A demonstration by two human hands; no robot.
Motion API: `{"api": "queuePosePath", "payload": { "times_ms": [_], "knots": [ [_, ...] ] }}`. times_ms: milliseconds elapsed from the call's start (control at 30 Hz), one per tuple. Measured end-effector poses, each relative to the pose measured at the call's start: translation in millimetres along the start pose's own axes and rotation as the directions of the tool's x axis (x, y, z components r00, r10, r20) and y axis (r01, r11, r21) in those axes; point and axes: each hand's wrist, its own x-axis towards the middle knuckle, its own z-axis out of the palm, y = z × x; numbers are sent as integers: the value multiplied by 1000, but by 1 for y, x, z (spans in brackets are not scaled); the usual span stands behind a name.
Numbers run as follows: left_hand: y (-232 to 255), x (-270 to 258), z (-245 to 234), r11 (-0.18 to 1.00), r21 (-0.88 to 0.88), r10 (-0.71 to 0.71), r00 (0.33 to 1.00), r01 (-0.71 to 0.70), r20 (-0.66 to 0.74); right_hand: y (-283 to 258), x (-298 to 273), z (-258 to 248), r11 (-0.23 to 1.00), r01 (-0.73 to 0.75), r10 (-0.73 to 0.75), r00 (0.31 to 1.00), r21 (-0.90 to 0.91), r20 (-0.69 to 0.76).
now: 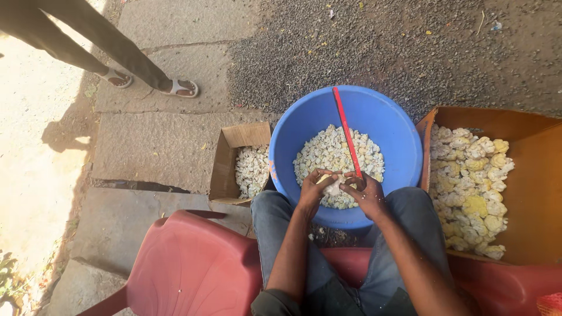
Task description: The person breaks apart cauliflower florets by hand and with a red plastic tool, placing the small pieces into a blue plastic bowl.
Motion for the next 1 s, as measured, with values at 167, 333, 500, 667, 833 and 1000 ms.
{"api": "queuePosePath", "payload": {
  "times_ms": [167, 333, 500, 667, 833, 1000],
  "knots": [
    [-12, 2, -3, 999, -6, 53, 999, -53, 7, -17, -9, 2, 971, 71, -76, 997, -229, -15],
    [4, -4, -1, 986, -149, 82, 996, -76, 34, -44, -26, 2, 925, 54, -13, 994, -375, 111],
    [11, -12, 2, 989, 120, 91, 996, -89, -9, -50, -33, 0, 822, 146, -1, 967, -550, 254],
    [10, -6, -1, 963, 246, 96, 994, -105, 50, -40, -32, 8, 766, 177, -42, 973, -617, 227],
    [4, -1, -8, 979, 152, 121, 988, -135, 96, -26, -26, 10, 782, 176, -29, 969, -598, 247],
    [3, -2, -8, 993, -19, 120, 988, -119, 94, -29, -22, 7, 943, 90, 10, 954, -321, 298]
  ]
}}
